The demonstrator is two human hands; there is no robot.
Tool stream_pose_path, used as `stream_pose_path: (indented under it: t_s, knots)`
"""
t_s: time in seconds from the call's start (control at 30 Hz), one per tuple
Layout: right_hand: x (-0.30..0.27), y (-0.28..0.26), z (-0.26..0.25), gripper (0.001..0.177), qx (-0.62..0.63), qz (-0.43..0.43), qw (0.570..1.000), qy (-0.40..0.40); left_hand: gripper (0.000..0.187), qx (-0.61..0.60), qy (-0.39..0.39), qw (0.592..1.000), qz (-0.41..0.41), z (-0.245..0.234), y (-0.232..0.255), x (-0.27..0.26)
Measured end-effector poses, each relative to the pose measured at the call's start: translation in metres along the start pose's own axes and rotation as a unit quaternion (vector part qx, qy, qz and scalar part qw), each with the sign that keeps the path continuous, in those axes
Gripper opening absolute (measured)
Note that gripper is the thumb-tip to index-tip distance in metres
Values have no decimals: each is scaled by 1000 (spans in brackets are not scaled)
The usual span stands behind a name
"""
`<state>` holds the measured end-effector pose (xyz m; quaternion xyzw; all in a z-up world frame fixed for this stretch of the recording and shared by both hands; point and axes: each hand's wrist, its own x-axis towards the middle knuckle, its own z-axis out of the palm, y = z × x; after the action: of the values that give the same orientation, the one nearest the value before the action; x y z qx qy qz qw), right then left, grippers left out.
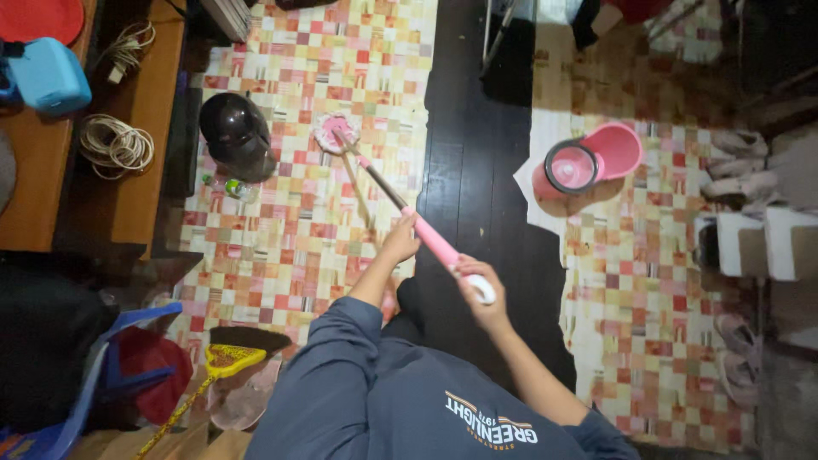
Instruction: The person mops a dark-colored floor section in a cluttered room using a pink spin mop. They repeatedly dip the mop into a pink bucket to wet it and then scrub the floor in a back-and-forth motion, moving around various items like shoes and a water jug.
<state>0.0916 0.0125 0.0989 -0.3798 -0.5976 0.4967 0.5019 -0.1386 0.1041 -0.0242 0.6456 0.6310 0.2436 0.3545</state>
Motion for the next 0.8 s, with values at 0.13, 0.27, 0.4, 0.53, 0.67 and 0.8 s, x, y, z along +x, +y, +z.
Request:
stream_pose_path:
  t_s: [0.13,0.27,0.4,0.53,0.67,0.8]
  knots:
    - [35,-14,-8,17,-45,2,999,-14,70,-40,-9,999,13,-5,21,22]
    - [27,-75,-99,35,-62,-19,993,100,69,-109,-132,972,163,16,90,21]
    - [-40,-166,-218,57,-169,9,976,134,81,-211,-315,842,383,72,170,-6]
    - [-132,-200,-261,49,-89,-37,976,198,96,-209,-447,755,432,128,197,-54]
    - [-172,-160,-233,41,-43,-102,950,291,105,-111,-509,717,464,132,178,-51]
    - [-168,-103,-144,35,-112,-74,914,382,104,22,-527,746,406,115,138,-23]
